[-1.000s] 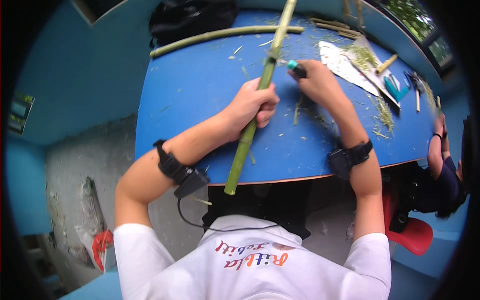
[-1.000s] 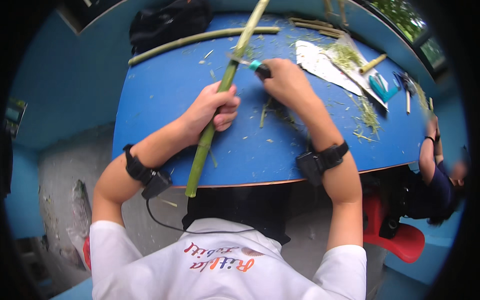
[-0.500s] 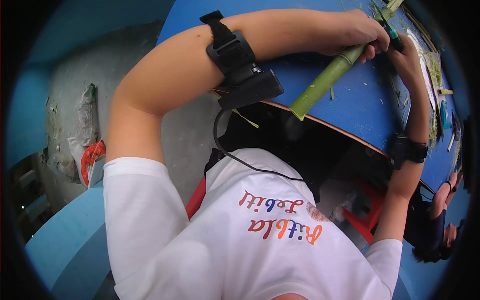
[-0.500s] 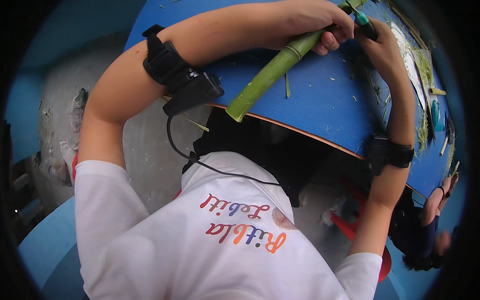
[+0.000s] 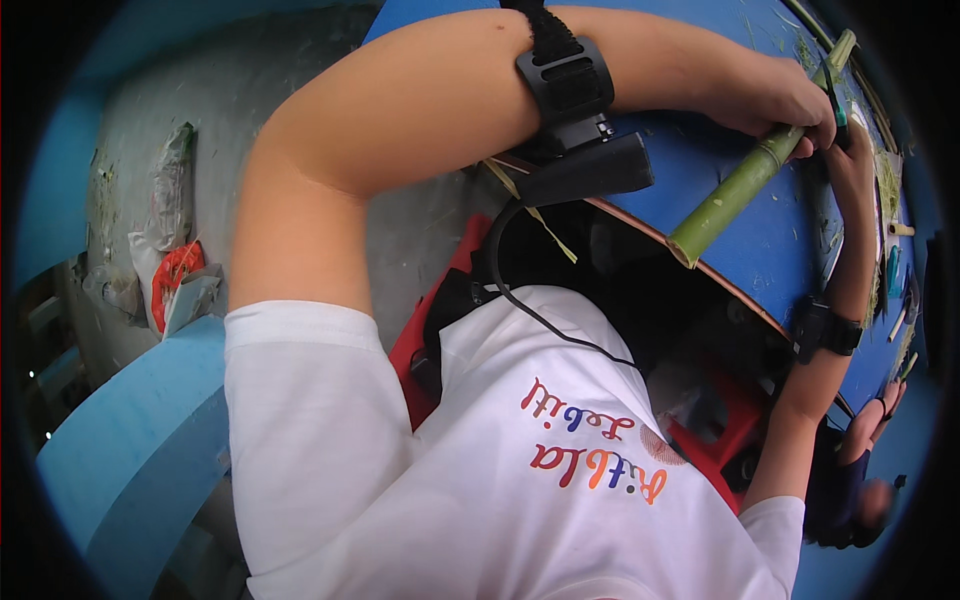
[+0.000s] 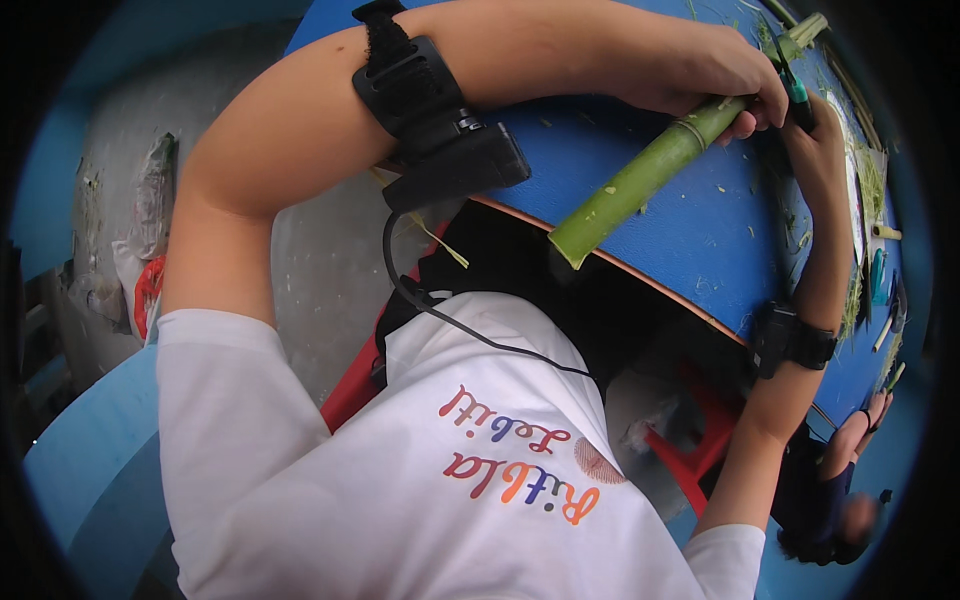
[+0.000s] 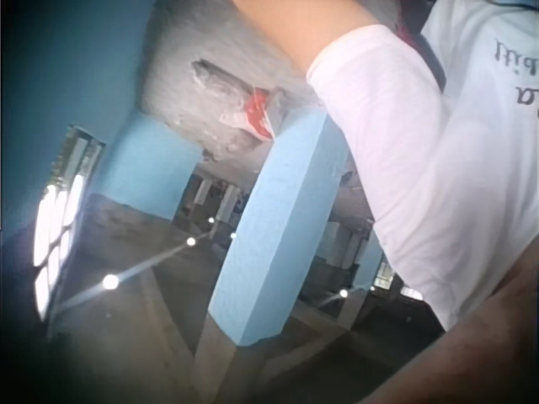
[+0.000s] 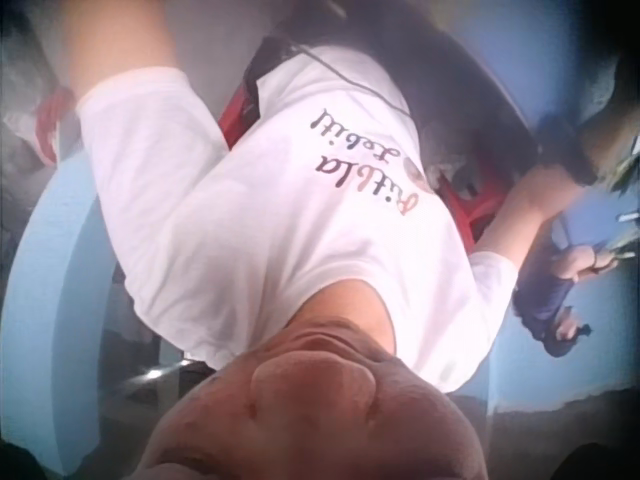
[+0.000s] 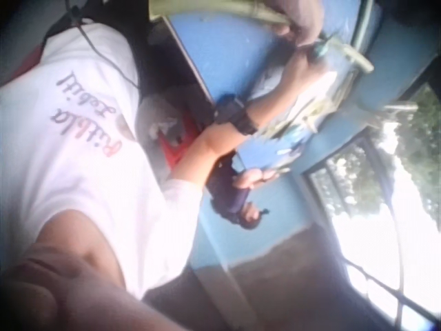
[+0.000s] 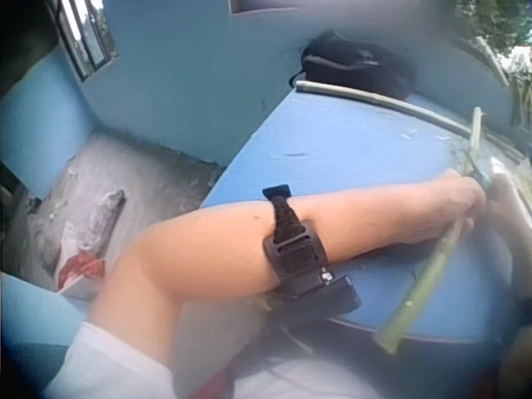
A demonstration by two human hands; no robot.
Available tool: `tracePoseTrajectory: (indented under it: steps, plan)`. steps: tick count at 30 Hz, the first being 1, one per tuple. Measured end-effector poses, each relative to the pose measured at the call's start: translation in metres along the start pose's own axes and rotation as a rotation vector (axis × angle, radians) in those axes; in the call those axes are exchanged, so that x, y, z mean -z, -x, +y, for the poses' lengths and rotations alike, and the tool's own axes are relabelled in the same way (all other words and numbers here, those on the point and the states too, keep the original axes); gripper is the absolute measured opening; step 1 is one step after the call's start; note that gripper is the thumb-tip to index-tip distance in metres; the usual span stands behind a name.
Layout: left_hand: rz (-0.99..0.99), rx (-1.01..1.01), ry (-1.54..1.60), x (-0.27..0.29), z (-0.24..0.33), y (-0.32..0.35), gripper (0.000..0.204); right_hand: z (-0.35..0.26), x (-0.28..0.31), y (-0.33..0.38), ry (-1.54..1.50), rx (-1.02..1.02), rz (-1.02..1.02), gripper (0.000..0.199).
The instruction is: The person strips the outer layer from bamboo stalks using a small knife.
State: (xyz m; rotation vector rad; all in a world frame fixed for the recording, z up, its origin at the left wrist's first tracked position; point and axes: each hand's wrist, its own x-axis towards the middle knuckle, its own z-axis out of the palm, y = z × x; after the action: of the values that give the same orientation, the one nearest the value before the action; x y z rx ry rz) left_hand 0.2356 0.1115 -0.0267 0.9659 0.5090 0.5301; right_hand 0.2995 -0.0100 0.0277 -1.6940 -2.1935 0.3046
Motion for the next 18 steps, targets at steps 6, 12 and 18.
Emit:
tracePoseTrajectory:
  steps: [6,12,18]
  plan:
    - [-0.071,0.048,-0.009,-0.002,-0.014,0.09,0.011,0.026,0.004,0.021,0.131,-0.113,-0.024,0.027]
    - [0.051,-0.005,-0.105,0.045,0.007,0.249,0.015,-0.04,-0.053,-0.032,-0.121,0.037,0.052,0.018]
    - [-0.09,0.017,-0.018,0.045,0.009,0.262,0.014,-0.058,-0.032,0.028,0.124,-0.113,0.324,0.018]
